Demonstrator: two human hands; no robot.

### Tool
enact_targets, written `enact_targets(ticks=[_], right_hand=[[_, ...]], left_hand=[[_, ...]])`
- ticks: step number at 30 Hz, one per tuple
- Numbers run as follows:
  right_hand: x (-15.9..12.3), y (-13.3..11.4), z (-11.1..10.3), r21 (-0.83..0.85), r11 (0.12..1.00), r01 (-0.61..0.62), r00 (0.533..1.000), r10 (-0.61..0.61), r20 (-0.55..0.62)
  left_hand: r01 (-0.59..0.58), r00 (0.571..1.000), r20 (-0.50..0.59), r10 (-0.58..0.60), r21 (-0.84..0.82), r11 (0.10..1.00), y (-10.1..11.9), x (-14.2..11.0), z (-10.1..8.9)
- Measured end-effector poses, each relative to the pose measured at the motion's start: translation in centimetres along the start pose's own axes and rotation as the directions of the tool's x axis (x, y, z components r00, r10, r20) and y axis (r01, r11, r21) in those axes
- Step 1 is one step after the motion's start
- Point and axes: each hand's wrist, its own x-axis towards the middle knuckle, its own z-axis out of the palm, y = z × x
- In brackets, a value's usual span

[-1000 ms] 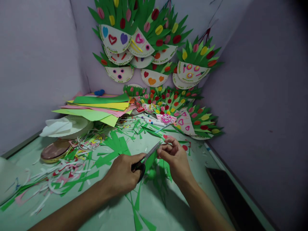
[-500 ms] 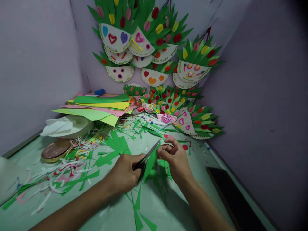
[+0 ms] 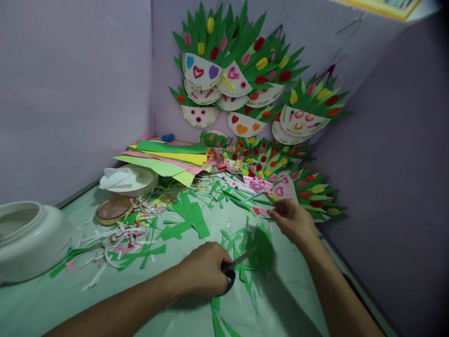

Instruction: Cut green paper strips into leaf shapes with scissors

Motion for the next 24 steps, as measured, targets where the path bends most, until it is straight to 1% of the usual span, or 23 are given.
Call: enact_targets(ticks=[1, 2, 3, 4, 5, 6, 7, 9, 11, 13, 15, 18, 20, 22, 24], right_hand=[[0.0, -1.3, 1.0, -0.06, 0.995, 0.077, 0.997, -0.075, 0.032], [-0.2, -2.9, 2.2, -0.093, 0.983, 0.16, 0.982, -0.148, 0.121], [-0.5, -4.5, 3.6, -0.133, 0.962, 0.241, 0.945, -0.201, 0.257], [-0.9, -6.1, 5.1, -0.181, 0.936, 0.303, 0.892, -0.212, 0.398], [-1.3, -7.6, 6.6, -0.245, 0.897, 0.368, 0.833, -0.201, 0.515], [-1.7, -8.8, 8.0, -0.249, 0.876, 0.413, 0.791, -0.209, 0.576], [-2.0, -9.8, 9.3, -0.246, 0.86, 0.447, 0.758, -0.219, 0.614], [-2.3, -10.9, 11.3, -0.215, 0.824, 0.524, 0.685, -0.258, 0.682], [-2.1, -11.3, 12.5, -0.174, 0.792, 0.585, 0.609, -0.287, 0.739], [-1.8, -11.4, 13.2, -0.142, 0.776, 0.614, 0.553, -0.295, 0.779], [-1.6, -11.5, 13.5, -0.122, 0.783, 0.61, 0.534, -0.292, 0.794], [-1.4, -11.6, 13.5, -0.07, 0.828, 0.557, 0.539, -0.295, 0.789], [-1.3, -11.6, 13.0, -0.002, 0.872, 0.489, 0.551, -0.307, 0.776], [-0.9, -11.4, 12.1, 0.087, 0.917, 0.388, 0.589, -0.319, 0.743], [-0.5, -11.1, 10.7, 0.184, 0.95, 0.251, 0.658, -0.307, 0.688]], left_hand=[[0.001, 1.0, -0.01, -0.001, 0.026, 1.0, 0.0, -0.1, 0.0], [0.003, 1.0, -0.018, -0.002, 0.05, 0.999, -0.1, -0.1, 0.1], [0.002, 1.0, -0.023, -0.001, 0.07, 0.998, -0.2, -0.1, 0.2], [0.001, 1.0, -0.025, 0.001, 0.09, 0.996, -0.3, 0.0, 0.3], [-0.001, 1.0, -0.024, 0.003, 0.108, 0.994, -0.4, 0.0, 0.4], [-0.001, 1.0, -0.021, 0.004, 0.124, 0.992, -0.5, 0.0, 0.5], [0.0, 1.0, -0.019, 0.002, 0.139, 0.99, -0.6, 0.0, 0.6], [0.01, 1.0, -0.016, -0.007, 0.163, 0.987, -0.6, 0.0, 0.7], [0.02, 1.0, -0.015, -0.018, 0.177, 0.984, -0.6, -0.1, 0.6], [0.027, 1.0, -0.016, -0.024, 0.183, 0.983, -0.5, -0.3, 0.4], [0.027, 1.0, -0.018, -0.025, 0.18, 0.983, -0.3, -0.4, 0.2], [0.017, 1.0, -0.017, -0.014, 0.162, 0.987, -0.2, -0.4, 0.0], [0.0, 1.0, -0.006, 0.001, 0.136, 0.991, -0.3, -0.3, -0.1], [-0.034, 0.999, 0.005, 0.033, 0.097, 0.995, -0.5, -0.1, -0.2], [-0.071, 0.997, 0.008, 0.071, 0.05, 0.996, -0.8, 0.0, -0.2]])
